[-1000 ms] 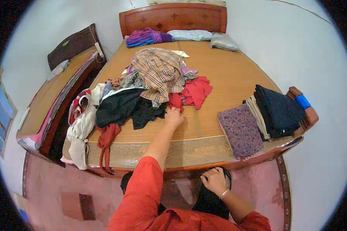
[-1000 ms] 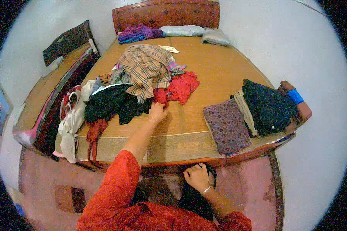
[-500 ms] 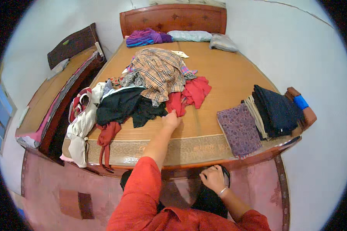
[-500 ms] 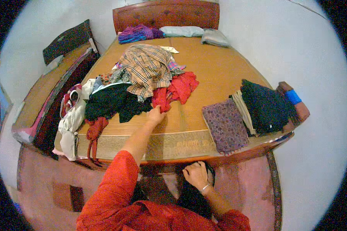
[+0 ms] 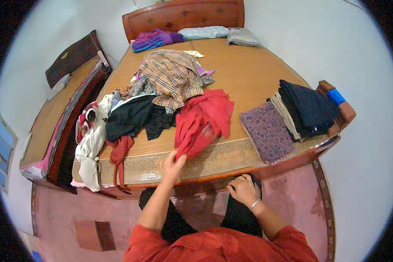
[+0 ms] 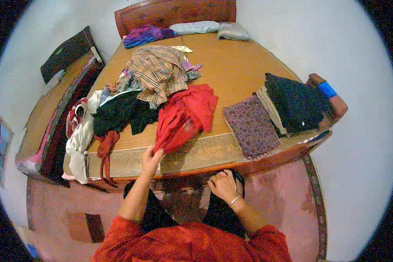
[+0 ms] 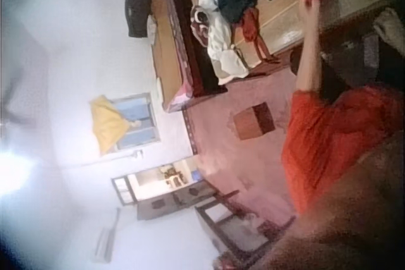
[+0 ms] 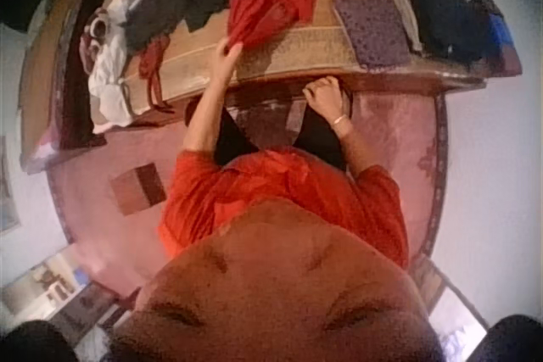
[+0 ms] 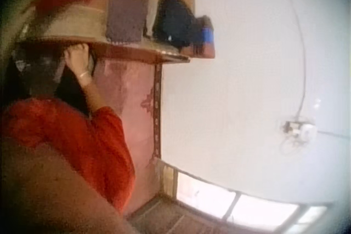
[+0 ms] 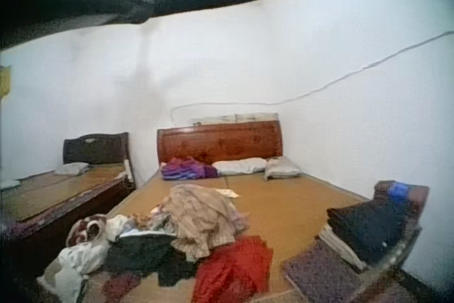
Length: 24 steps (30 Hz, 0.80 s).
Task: Folding various pieces of laundry, including shirts and pants, on a bed.
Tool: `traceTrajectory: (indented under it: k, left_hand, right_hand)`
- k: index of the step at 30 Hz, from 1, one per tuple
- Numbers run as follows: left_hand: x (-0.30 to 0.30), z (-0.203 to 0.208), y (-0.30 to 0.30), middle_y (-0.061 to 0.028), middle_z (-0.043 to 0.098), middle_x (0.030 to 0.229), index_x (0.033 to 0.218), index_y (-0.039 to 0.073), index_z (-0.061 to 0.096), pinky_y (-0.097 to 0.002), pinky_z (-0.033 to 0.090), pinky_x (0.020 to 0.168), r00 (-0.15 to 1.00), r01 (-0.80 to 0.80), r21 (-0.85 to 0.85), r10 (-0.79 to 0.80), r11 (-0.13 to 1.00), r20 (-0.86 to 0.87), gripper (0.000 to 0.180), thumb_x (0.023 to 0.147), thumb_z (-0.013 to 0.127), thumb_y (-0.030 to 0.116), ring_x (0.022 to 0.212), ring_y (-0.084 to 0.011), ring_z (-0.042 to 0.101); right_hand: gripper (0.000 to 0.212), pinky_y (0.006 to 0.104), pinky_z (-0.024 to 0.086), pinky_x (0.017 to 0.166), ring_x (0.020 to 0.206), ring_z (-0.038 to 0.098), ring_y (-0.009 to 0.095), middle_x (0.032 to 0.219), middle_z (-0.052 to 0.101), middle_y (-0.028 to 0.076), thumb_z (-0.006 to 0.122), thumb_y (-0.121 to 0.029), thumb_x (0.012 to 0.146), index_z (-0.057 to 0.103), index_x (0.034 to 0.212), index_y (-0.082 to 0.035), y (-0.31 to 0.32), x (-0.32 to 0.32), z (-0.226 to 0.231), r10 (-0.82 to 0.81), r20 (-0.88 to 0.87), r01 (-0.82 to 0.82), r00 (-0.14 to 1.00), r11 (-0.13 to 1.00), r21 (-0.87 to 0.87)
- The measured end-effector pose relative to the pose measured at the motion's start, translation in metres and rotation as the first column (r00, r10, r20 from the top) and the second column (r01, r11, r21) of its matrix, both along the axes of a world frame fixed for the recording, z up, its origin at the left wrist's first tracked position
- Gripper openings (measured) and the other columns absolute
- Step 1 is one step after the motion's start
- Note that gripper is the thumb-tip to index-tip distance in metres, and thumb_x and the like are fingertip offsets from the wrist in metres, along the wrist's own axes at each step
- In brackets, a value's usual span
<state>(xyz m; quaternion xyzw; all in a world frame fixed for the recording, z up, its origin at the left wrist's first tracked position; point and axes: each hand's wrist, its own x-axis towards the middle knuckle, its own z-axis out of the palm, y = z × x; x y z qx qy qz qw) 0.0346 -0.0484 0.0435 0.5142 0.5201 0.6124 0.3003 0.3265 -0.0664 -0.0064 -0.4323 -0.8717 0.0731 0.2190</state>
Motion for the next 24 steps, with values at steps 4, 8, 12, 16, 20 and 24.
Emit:
traceTrajectory:
  k: [4, 8, 12, 16, 20, 24]
  left_hand:
    - [-0.01, -0.013, -0.082, -0.0036, 0.062, 0.09, 0.103, -0.003, 0.06, -0.0265, 0.046, 0.076, 0.992, -0.124, -0.207, 0.126, 0.97, -0.003, 0.022, 0.088, 0.059, 0.013, 0.083, -0.0102, 0.055]
    - [-0.035, -0.032, -0.131, -0.0053, 0.066, 0.087, 0.097, -0.003, 0.061, -0.0252, 0.047, 0.073, 0.973, -0.179, -0.212, 0.141, 0.961, -0.182, 0.019, 0.088, 0.06, 0.014, 0.079, -0.0098, 0.058]
    - [-0.046, -0.049, -0.133, -0.0056, 0.066, 0.081, 0.095, -0.001, 0.062, -0.0257, 0.047, 0.07, 0.972, -0.182, -0.294, 0.127, 0.938, -0.198, 0.018, 0.087, 0.061, 0.016, 0.075, -0.0092, 0.058]
    - [-0.038, -0.053, -0.129, -0.0124, 0.063, 0.071, 0.095, 0.004, 0.063, -0.0312, 0.046, 0.061, 0.887, -0.234, -0.18, 0.134, 0.955, -0.442, 0.023, 0.083, 0.065, 0.023, 0.065, -0.021, 0.062]
    - [-0.032, -0.047, -0.129, -0.016, 0.063, 0.073, 0.092, 0.005, 0.063, -0.0349, 0.047, 0.062, 0.85, -0.283, -0.234, 0.13, 0.93, -0.511, 0.026, 0.083, 0.065, 0.028, 0.067, -0.0297, 0.063]
    - [-0.03, -0.043, -0.131, -0.0152, 0.063, 0.072, 0.09, 0.005, 0.063, -0.0362, 0.048, 0.061, 0.827, -0.285, -0.18, 0.147, 0.941, -0.542, 0.024, 0.082, 0.065, 0.028, 0.068, -0.032, 0.063]
  right_hand:
    - [0.022, 0.0423, 0.035, 0.096, 0.088, 0.061, 0.024, 0.084, 0.067, 0.008, 0.059, -0.029, 0.082, 0.07, 0.081, -0.01, -0.001, 0.003, -0.003, 0.007, -0.01, -0.007, 1.0, 1.0, -0.011]
    - [0.017, 0.0429, 0.036, 0.096, 0.089, 0.061, 0.024, 0.085, 0.068, 0.006, 0.063, -0.026, 0.08, 0.07, 0.084, -0.01, -0.001, 0.002, -0.006, 0.001, -0.08, -0.001, 0.997, 1.0, -0.007]
    - [0.017, 0.0429, 0.037, 0.097, 0.094, 0.06, 0.028, 0.093, 0.067, 0.01, 0.065, -0.02, 0.08, 0.068, 0.09, -0.007, 0.004, -0.01, 0.005, -0.229, -0.47, 0.114, 0.852, 0.959, -0.261]
    - [0.03, 0.0445, 0.034, 0.1, 0.106, 0.054, 0.031, 0.11, 0.062, 0.013, 0.065, -0.019, 0.079, 0.063, 0.106, -0.006, 0.019, -0.037, 0.025, -0.166, -0.546, 0.124, 0.821, 0.986, -0.114]
    - [0.044, 0.0451, 0.032, 0.102, 0.12, 0.046, 0.03, 0.124, 0.054, 0.012, 0.066, -0.02, 0.079, 0.055, 0.12, -0.007, 0.038, -0.058, 0.025, -0.17, -0.384, 0.186, 0.907, 0.983, 0.004]
    - [0.041, 0.0491, 0.031, 0.097, 0.118, 0.047, 0.03, 0.121, 0.056, 0.012, 0.065, -0.021, 0.079, 0.057, 0.118, -0.009, 0.059, -0.056, -0.004, -0.184, -0.301, 0.182, 0.936, 0.983, -0.033]
